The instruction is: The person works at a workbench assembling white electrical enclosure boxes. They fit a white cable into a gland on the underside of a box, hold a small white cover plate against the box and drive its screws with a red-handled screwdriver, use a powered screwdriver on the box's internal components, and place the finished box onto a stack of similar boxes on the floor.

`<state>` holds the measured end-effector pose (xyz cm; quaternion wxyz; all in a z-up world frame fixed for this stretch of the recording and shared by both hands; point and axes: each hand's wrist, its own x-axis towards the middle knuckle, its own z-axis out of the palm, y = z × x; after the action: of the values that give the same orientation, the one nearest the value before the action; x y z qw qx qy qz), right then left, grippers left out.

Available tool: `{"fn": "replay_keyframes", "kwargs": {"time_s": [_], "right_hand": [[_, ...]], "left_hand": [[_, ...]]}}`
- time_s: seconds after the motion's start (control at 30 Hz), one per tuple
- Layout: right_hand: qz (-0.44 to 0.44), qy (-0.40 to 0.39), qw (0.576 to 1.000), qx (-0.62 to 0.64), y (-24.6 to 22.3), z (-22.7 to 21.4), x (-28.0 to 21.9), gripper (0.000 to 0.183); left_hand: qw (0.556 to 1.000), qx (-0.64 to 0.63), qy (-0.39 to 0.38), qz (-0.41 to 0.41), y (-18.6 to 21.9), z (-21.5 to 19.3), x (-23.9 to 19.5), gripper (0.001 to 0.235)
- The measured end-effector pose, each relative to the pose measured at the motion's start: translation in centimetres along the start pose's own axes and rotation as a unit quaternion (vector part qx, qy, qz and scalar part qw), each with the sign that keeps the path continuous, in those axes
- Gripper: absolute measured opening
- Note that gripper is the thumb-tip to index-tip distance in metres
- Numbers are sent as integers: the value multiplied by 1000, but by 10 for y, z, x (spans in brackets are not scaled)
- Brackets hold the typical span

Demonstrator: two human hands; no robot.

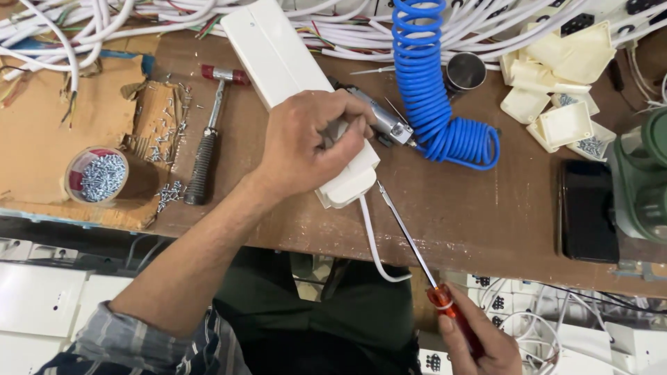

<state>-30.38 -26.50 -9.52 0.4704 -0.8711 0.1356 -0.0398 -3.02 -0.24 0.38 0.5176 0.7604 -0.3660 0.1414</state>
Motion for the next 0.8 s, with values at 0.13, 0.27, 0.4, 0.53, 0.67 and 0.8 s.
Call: {"fn": "replay_keyframes", "kwargs": {"time_s": [0.13,0.27,0.4,0.53,0.67,0.8], "right_hand": [[16,-7,1000,-13,4,-3,3,47],[70,3,996,-47,2,-7,4,50],[24,32,998,-50,-2,-7,-1,50],[-13,39,998,-55,-17,-12,8,49],[-20,23,995,-100,-41,-17,24,50],[63,-5,998,-24,-35,-23,25,43]], "left_hand": [[1000,8,-1,-4,-1,-1,2,8],[999,33,2,6,1,0,4,6],[998,53,13,23,2,1,3,4],[997,70,17,36,5,4,3,3],[995,84,-11,48,1,-1,8,5],[976,111,-116,147,1,-12,10,19]]}}
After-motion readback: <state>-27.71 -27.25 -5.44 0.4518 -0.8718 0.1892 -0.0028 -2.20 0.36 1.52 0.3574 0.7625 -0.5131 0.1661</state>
